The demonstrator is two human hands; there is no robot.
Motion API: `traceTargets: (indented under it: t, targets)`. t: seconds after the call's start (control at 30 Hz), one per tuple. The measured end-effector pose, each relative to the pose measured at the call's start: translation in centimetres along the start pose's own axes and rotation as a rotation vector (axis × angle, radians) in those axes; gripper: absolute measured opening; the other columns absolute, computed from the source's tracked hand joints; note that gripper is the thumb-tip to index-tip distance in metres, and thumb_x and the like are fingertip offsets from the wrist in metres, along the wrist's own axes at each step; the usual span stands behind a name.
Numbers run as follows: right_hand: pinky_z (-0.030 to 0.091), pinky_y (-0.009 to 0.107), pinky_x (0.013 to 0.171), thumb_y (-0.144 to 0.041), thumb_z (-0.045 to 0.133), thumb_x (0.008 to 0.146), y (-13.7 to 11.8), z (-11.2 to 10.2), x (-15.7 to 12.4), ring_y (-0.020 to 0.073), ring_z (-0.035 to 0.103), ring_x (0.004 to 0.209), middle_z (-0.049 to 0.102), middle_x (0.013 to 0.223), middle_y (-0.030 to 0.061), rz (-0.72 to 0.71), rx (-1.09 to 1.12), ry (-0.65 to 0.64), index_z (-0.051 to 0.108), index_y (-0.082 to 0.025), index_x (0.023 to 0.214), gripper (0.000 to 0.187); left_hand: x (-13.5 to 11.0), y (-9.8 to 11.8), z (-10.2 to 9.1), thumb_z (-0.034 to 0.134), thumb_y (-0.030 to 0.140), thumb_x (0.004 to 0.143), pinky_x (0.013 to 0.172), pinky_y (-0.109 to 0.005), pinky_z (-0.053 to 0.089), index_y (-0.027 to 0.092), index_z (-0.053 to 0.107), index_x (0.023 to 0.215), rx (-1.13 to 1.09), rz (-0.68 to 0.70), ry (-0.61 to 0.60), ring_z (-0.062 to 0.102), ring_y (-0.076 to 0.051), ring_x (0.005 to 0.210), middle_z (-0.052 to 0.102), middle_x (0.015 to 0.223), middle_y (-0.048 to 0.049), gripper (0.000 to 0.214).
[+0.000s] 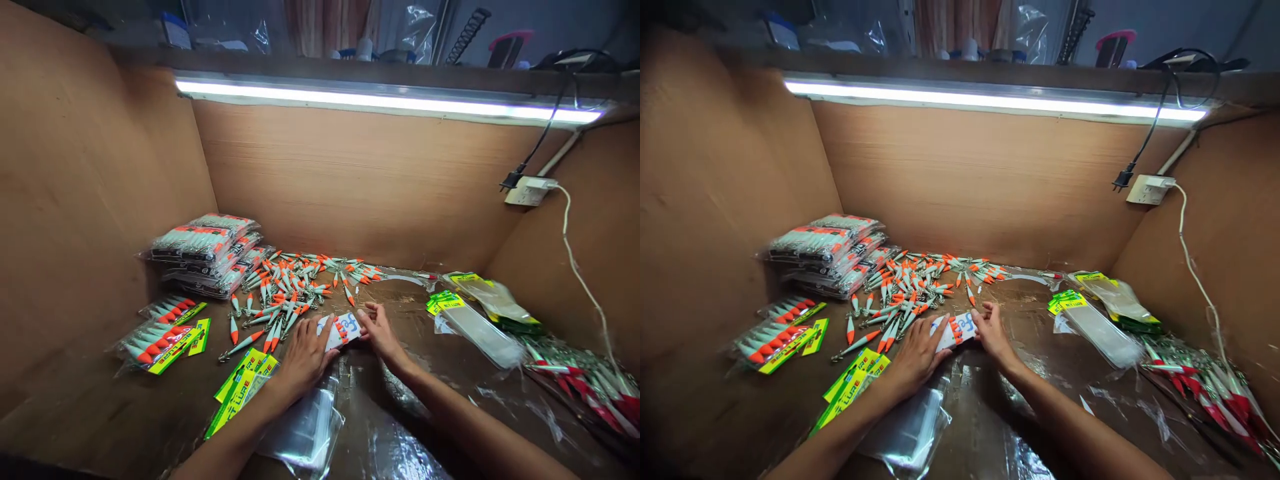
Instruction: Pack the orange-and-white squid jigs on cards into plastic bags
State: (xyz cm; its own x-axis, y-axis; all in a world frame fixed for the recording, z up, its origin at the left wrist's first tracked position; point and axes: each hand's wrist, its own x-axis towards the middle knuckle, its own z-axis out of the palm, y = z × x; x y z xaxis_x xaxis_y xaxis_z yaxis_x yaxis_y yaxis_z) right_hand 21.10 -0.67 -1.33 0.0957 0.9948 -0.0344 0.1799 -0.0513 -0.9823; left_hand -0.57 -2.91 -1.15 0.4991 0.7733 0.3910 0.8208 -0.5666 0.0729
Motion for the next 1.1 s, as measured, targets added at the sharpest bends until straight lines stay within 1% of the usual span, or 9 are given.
traceTargets:
  t: [0.1, 0.27, 0.43, 0.53, 0.63, 0.7, 0.8, 0.97, 1.1]
  targets:
    - [0.054, 0.024, 0.081, -0.067, 0.063, 0.080, -0.7, 0.7, -2.1, 0.0124, 0.061, 0.096, 0.043, 0.137, 0.0135, 0.186, 0.356, -0.125, 0.010, -0.022, 0.154, 0.102, 0.4, 1.0, -0.3, 0.052, 0.044, 0.097, 0.105, -0.049, 0.039, 0.021, 0.028, 0.154, 0.041, -0.073, 0.126, 0.042, -0.031, 0.122, 0.042, 0.139, -0.0162, 0.065]
    - [0.053, 0.019, 0.089, -0.057, 0.079, 0.070, -1.7, 1.0, -5.1, 0.0149, 0.055, 0.121, 0.028, 0.150, 0.0089, 0.144, 0.565, -0.003, 0.005, -0.032, 0.155, 0.116, 0.6, 2.8, -1.2, 0.052, 0.043, 0.097, 0.104, -0.052, 0.038, 0.021, 0.028, 0.155, 0.094, -0.099, 0.239, 0.041, -0.034, 0.123, 0.040, 0.141, -0.0164, 0.066]
    - [0.053, 0.022, 0.088, -0.054, 0.074, 0.077, -1.9, 1.8, -6.7, 0.0133, 0.062, 0.102, 0.050, 0.133, 0.0126, 0.143, 0.705, -0.364, 0.037, -0.016, 0.140, 0.082, 0.7, 5.6, -1.6, 0.055, 0.032, 0.095, 0.106, -0.052, 0.037, 0.021, 0.023, 0.156, -0.007, -0.139, 0.252, 0.040, -0.034, 0.127, 0.037, 0.144, -0.0170, 0.069]
    - [0.053, 0.023, 0.092, -0.051, 0.075, 0.075, -0.9, 1.9, -6.5, 0.0144, 0.062, 0.104, 0.052, 0.131, 0.0130, 0.072, 0.731, -0.311, 0.045, -0.012, 0.131, 0.074, 0.1, 6.4, -2.4, 0.062, 0.032, 0.091, 0.112, -0.051, 0.032, 0.021, 0.014, 0.157, -0.178, -0.047, 0.158, 0.031, -0.034, 0.137, 0.027, 0.153, -0.0162, 0.082]
    - [0.055, 0.026, 0.086, -0.049, 0.078, 0.070, 0.2, -0.4, -5.6, 0.0168, 0.064, 0.098, 0.053, 0.129, 0.0145, 0.136, 0.664, -0.221, 0.045, -0.011, 0.129, 0.078, -1.6, 4.0, -4.3, 0.071, 0.038, 0.086, 0.114, -0.045, 0.031, 0.025, 0.016, 0.156, -0.338, 0.009, 0.013, 0.030, -0.029, 0.140, 0.030, 0.152, -0.0129, 0.090]
    - [0.056, 0.027, 0.081, -0.046, 0.081, 0.063, 0.8, -3.1, -5.0, 0.0180, 0.065, 0.093, 0.054, 0.126, 0.0166, 0.201, 0.572, -0.235, 0.046, -0.009, 0.126, 0.082, -3.3, 0.9, -5.6, 0.074, 0.033, 0.083, 0.107, -0.039, 0.038, 0.031, 0.038, 0.146, -0.386, -0.015, -0.189, 0.045, -0.025, 0.126, 0.049, 0.136, -0.0070, 0.073]
    - [0.057, 0.029, 0.080, -0.044, 0.082, 0.062, 1.3, -7.3, -4.4, 0.0185, 0.065, 0.091, 0.055, 0.124, 0.0173, 0.219, 0.410, -0.314, 0.044, -0.009, 0.126, 0.083, -5.1, -3.5, -6.4, 0.081, 0.035, 0.072, 0.092, -0.033, 0.044, 0.028, 0.060, 0.117, -0.363, -0.127, -0.390, 0.054, -0.024, 0.109, 0.057, 0.117, -0.0029, 0.050]
    - [0.057, 0.029, 0.080, -0.049, 0.079, 0.066, 2.2, -10.4, -4.2, 0.0180, 0.066, 0.092, 0.056, 0.123, 0.0165, 0.184, 0.287, -0.365, 0.034, -0.012, 0.133, 0.089, -3.9, -5.8, -5.4, 0.070, 0.032, 0.080, 0.072, -0.025, 0.039, 0.020, 0.065, 0.087, -0.405, -0.214, -0.402, 0.059, -0.019, 0.086, 0.065, 0.089, -0.0006, 0.015]
    - [0.056, 0.028, 0.081, -0.050, 0.079, 0.065, 2.5, -10.9, -4.3, 0.0182, 0.065, 0.094, 0.056, 0.122, 0.0169, 0.181, 0.236, -0.393, 0.033, -0.012, 0.131, 0.089, -1.2, -5.6, -5.1, 0.058, 0.033, 0.090, 0.075, -0.026, 0.040, 0.022, 0.071, 0.087, -0.363, -0.221, -0.314, 0.062, -0.018, 0.083, 0.070, 0.087, -0.0018, 0.018]
